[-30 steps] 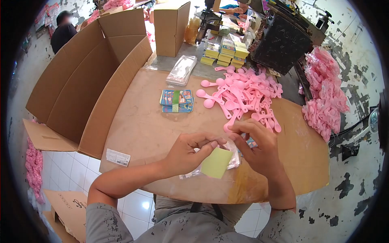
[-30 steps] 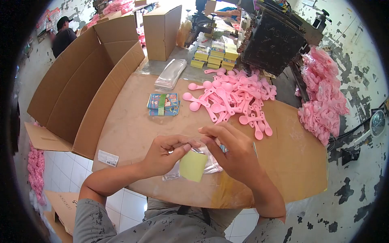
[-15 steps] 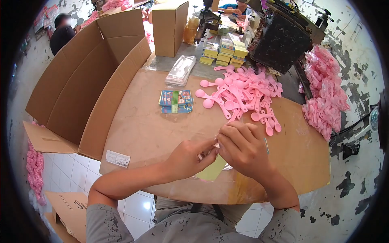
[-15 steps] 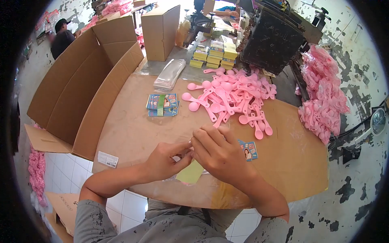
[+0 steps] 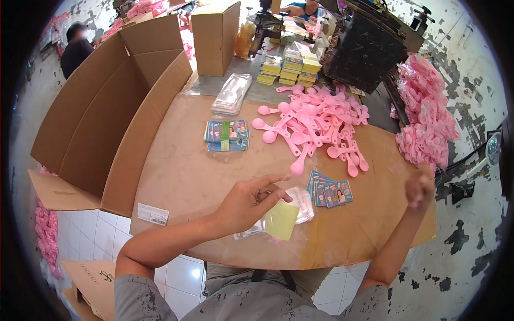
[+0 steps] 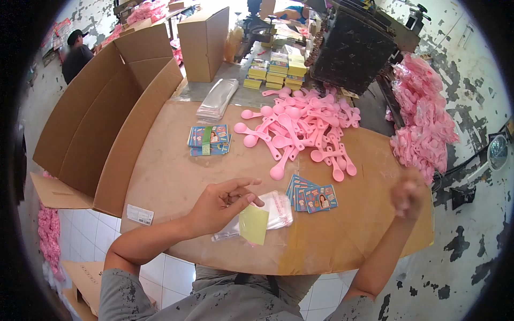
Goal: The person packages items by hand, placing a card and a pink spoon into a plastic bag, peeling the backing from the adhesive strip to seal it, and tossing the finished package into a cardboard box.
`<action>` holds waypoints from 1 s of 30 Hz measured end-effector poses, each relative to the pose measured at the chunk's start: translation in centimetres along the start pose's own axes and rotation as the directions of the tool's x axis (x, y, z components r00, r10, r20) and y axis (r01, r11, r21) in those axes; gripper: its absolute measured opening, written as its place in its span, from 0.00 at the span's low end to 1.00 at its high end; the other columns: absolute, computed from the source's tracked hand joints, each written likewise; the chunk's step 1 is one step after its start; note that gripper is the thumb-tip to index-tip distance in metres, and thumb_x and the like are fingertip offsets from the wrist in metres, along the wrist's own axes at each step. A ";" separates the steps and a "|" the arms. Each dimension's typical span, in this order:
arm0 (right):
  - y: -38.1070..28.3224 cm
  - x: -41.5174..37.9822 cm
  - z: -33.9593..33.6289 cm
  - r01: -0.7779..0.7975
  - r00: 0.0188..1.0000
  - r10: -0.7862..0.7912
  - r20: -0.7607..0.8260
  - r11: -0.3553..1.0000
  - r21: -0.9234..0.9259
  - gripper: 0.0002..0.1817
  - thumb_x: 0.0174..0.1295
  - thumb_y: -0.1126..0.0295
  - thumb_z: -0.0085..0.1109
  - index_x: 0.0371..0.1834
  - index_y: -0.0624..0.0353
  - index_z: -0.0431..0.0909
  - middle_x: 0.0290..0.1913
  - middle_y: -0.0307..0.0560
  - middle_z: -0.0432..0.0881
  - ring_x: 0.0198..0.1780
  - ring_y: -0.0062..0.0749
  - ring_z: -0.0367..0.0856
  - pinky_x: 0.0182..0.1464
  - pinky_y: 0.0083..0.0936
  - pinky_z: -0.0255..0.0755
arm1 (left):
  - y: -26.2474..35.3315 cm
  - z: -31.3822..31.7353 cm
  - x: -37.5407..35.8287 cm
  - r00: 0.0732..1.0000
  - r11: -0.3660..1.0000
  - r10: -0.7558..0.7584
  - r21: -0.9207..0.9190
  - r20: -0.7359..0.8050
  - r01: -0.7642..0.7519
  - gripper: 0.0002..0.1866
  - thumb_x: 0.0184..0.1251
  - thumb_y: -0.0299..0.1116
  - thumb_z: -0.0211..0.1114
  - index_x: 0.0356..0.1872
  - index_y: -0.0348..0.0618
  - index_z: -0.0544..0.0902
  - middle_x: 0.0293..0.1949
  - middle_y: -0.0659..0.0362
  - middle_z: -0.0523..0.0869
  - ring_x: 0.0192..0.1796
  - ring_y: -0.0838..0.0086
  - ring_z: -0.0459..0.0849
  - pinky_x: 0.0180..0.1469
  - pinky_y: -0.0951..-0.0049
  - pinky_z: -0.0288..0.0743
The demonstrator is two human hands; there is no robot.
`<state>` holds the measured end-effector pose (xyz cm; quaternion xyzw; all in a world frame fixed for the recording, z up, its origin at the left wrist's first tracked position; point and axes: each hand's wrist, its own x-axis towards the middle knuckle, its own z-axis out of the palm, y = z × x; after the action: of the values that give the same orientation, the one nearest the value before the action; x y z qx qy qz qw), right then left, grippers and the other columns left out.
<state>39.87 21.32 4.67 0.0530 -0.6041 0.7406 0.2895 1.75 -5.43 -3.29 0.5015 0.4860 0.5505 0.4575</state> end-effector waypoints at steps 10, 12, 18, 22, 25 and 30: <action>-2.2 -13.7 -11.4 -0.722 0.678 -0.434 -0.593 -0.245 -0.647 0.24 0.64 0.82 0.58 0.65 0.62 0.77 0.58 0.54 0.81 0.61 0.46 0.80 0.66 0.41 0.72 | -0.3 0.1 0.4 1.000 1.000 -0.017 0.019 -0.011 0.017 0.19 0.84 0.27 0.58 0.70 0.33 0.75 0.50 0.47 0.92 0.53 0.73 0.90 0.53 0.72 0.87; -1.5 -10.0 -6.1 -0.681 0.729 -0.402 -0.555 -0.338 -0.650 0.19 0.66 0.82 0.59 0.60 0.63 0.81 0.54 0.52 0.84 0.56 0.42 0.83 0.61 0.37 0.75 | -0.7 0.2 0.6 1.000 1.000 -0.007 -0.012 -0.014 0.007 0.18 0.86 0.29 0.57 0.69 0.33 0.76 0.49 0.47 0.92 0.54 0.72 0.90 0.54 0.70 0.87; 4.9 1.2 6.1 -0.529 0.843 0.011 -0.538 0.203 -0.824 0.09 0.72 0.73 0.63 0.52 0.63 0.85 0.39 0.41 0.87 0.40 0.25 0.83 0.48 0.24 0.76 | -0.8 0.3 0.7 0.999 0.994 -0.023 -0.110 -0.046 0.018 0.17 0.87 0.33 0.57 0.65 0.32 0.79 0.47 0.49 0.92 0.54 0.72 0.90 0.55 0.70 0.86; 3.4 3.7 6.8 -0.399 0.911 0.116 -0.396 0.491 -0.774 0.12 0.72 0.71 0.64 0.56 0.62 0.84 0.41 0.43 0.88 0.45 0.29 0.86 0.52 0.29 0.78 | -1.5 -0.2 0.7 1.000 0.990 -0.021 -0.140 -0.022 0.017 0.16 0.85 0.33 0.60 0.62 0.31 0.81 0.48 0.50 0.92 0.52 0.75 0.90 0.54 0.74 0.84; 0.1 -0.7 -4.3 -0.212 0.952 0.122 -0.280 0.924 -0.319 0.21 0.70 0.75 0.62 0.66 0.63 0.79 0.55 0.53 0.86 0.61 0.43 0.84 0.67 0.42 0.74 | -1.5 -0.5 0.6 0.999 0.988 -0.029 -0.150 0.018 0.032 0.16 0.85 0.31 0.59 0.62 0.30 0.80 0.51 0.49 0.91 0.57 0.70 0.89 0.58 0.68 0.84; 2.5 -8.3 -13.5 -0.509 0.859 -0.267 -0.437 -0.544 -0.667 0.28 0.62 0.80 0.62 0.68 0.58 0.77 0.74 0.59 0.71 0.81 0.55 0.60 0.81 0.50 0.54 | -1.1 -0.1 0.4 0.995 0.990 -0.072 -0.116 0.066 0.080 0.15 0.84 0.29 0.59 0.63 0.30 0.80 0.55 0.47 0.90 0.59 0.70 0.88 0.60 0.69 0.84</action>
<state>49.15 30.53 -4.65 -0.4809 -0.8396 -0.1581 0.1971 1.61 -4.94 -4.38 0.4713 0.4570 0.5447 0.5218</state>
